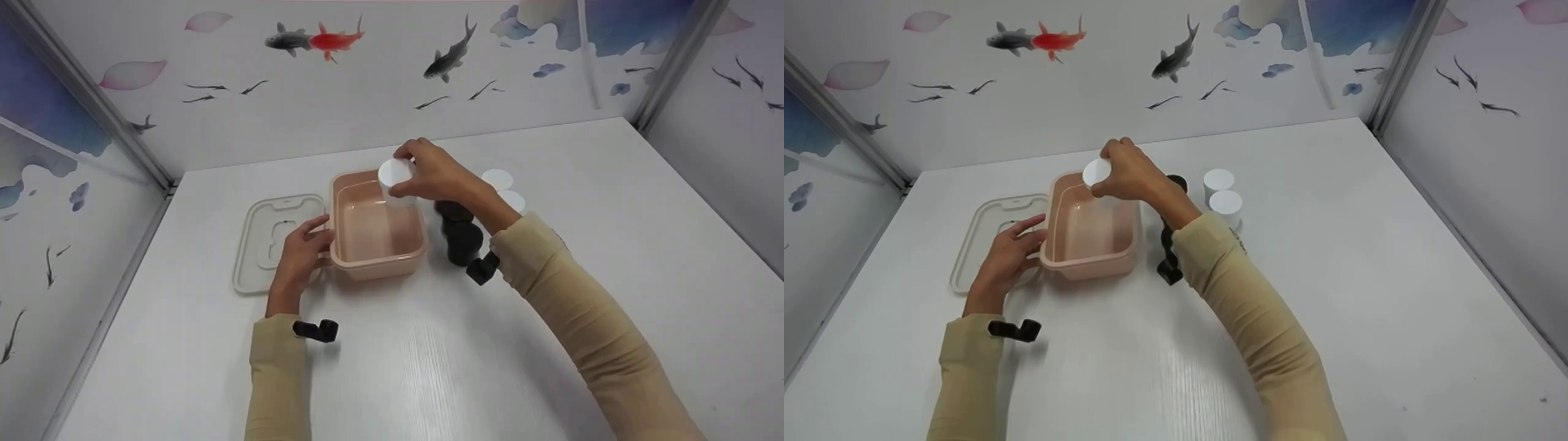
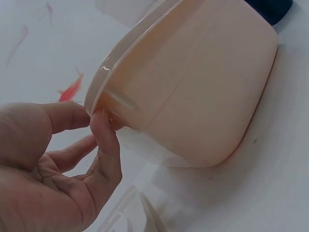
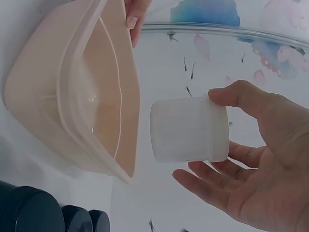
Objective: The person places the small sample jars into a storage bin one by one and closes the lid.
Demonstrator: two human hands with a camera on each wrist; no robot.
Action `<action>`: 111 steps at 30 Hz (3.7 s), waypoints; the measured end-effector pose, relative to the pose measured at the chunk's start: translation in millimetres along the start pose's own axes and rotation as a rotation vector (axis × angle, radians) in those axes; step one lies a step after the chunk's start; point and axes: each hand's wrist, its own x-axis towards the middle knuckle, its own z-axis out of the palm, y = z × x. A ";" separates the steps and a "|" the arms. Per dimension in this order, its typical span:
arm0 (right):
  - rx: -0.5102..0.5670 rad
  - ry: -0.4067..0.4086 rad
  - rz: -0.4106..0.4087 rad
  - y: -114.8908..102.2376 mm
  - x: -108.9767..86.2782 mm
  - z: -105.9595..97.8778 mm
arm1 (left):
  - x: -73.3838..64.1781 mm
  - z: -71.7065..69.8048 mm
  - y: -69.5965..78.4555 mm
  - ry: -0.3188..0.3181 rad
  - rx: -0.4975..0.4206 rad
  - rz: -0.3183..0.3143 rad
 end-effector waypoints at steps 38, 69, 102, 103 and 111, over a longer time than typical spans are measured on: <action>-0.113 -0.025 0.210 -7.5 71.8 94.8 | -0.5 -6.2 -8.5 -0.056 -0.050 0.053; 0.004 -0.113 0.160 1.3 74.0 101.9 | 1.2 -3.9 -7.3 -0.052 -0.060 0.048; 0.398 0.140 -0.181 -20.4 -25.1 12.1 | -1.7 -6.7 -10.4 -0.033 -0.007 0.022; 0.407 0.146 -0.185 -18.7 -28.7 10.1 | -1.5 -6.4 -10.2 -0.032 -0.009 0.021; 0.417 0.201 -0.174 7.1 -58.5 -1.2 | -2.7 -5.9 -9.6 -0.031 -0.024 0.028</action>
